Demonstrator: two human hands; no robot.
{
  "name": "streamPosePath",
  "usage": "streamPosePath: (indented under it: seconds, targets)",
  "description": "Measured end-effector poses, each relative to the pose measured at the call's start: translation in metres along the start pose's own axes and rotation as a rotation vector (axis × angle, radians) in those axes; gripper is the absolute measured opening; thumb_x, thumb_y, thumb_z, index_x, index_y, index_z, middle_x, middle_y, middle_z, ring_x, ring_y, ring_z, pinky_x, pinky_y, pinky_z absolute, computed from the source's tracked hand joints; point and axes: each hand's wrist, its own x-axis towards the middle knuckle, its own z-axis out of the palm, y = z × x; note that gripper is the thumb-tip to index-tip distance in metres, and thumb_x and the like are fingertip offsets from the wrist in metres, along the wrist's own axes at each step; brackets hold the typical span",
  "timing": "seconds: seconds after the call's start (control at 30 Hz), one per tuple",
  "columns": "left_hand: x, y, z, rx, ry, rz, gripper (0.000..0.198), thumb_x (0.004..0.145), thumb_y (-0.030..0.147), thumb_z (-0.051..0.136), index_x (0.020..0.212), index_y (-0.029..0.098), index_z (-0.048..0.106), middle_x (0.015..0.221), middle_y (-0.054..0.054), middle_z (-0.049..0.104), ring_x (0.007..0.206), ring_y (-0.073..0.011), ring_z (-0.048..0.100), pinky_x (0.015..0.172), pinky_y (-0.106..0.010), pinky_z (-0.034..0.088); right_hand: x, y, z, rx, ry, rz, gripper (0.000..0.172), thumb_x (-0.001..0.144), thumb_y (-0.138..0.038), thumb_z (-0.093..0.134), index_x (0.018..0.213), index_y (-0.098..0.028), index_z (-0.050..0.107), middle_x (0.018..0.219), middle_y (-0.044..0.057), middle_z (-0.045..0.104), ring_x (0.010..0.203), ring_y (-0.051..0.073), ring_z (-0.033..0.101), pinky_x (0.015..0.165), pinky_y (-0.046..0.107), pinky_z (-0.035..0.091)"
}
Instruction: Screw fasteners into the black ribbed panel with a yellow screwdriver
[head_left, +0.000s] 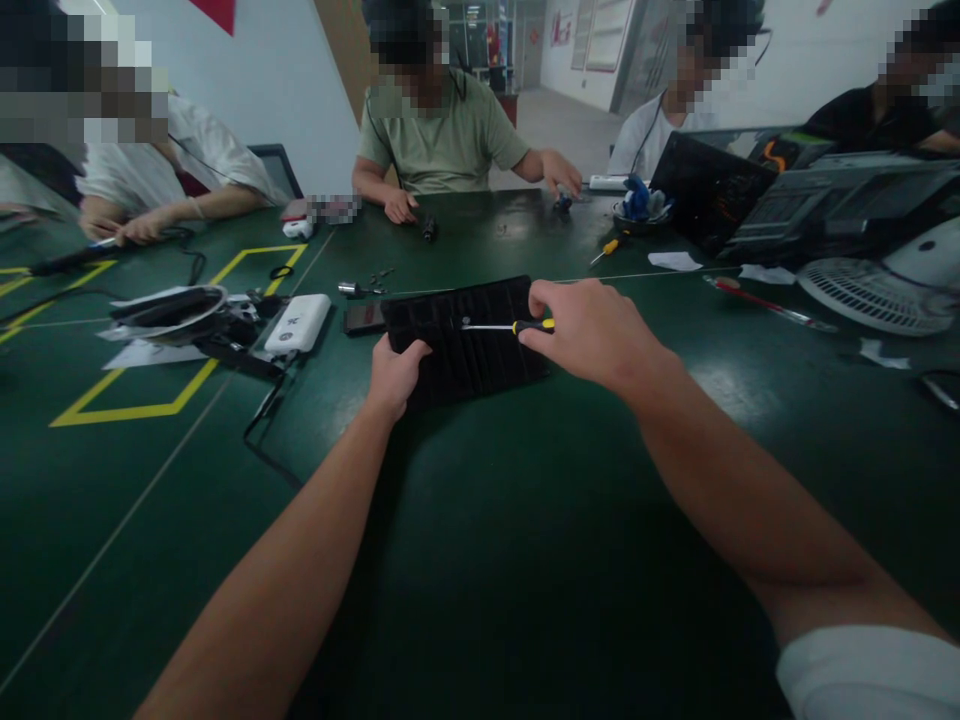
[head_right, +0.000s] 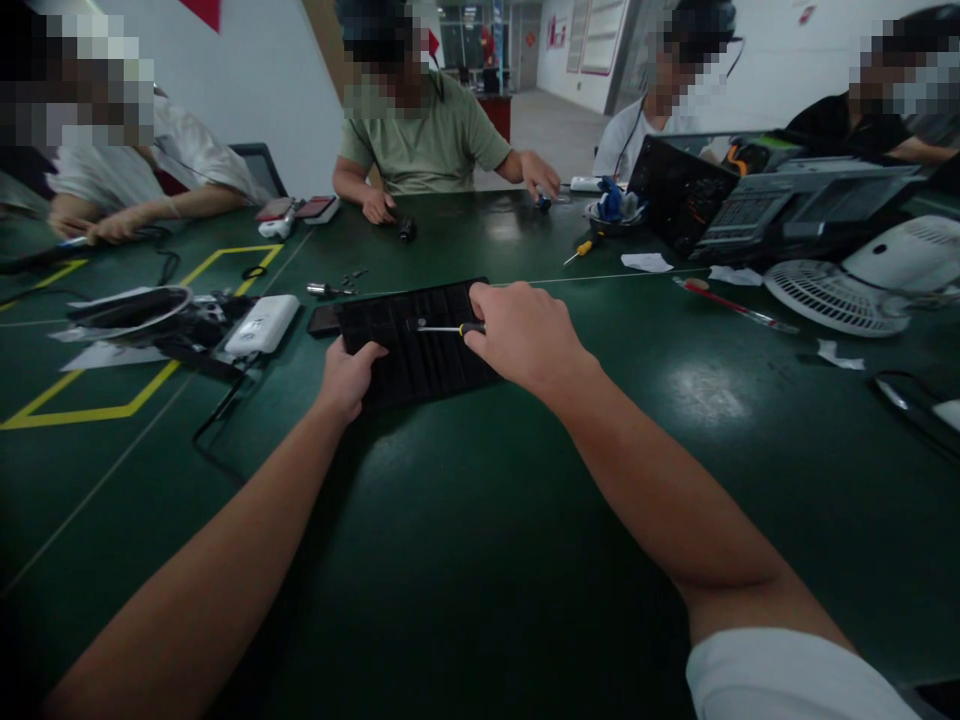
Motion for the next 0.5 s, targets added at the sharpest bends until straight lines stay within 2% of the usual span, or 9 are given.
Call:
streamPosePath:
  seconds: [0.27, 0.5]
  targets:
    - [-0.003, 0.004, 0.001, 0.022, -0.002, 0.005, 0.034, 0.059, 0.03, 0.077, 0.09, 0.021, 0.068, 0.09, -0.004, 0.07, 0.083, -0.0227, 0.064, 0.077, -0.036, 0.056, -0.004, 0.003, -0.009, -0.004, 0.104, -0.025, 0.017, 0.093, -0.037, 0.073, 0.103, -0.024, 0.078, 0.094, 0.011, 0.078, 0.086, 0.029, 0.067, 0.072, 0.038, 0.037]
    - [-0.002, 0.003, 0.001, 0.029, -0.005, 0.008, 0.033, 0.059, 0.03, 0.076, 0.09, 0.021, 0.067, 0.091, -0.005, 0.069, 0.084, -0.0233, 0.064, 0.08, -0.038, 0.056, -0.004, 0.005, -0.013, 0.008, 0.182, -0.032, 0.017, 0.092, -0.038, 0.075, 0.104, -0.026, 0.08, 0.099, 0.011, 0.079, 0.092, 0.032, 0.068, 0.074, 0.04, 0.038]
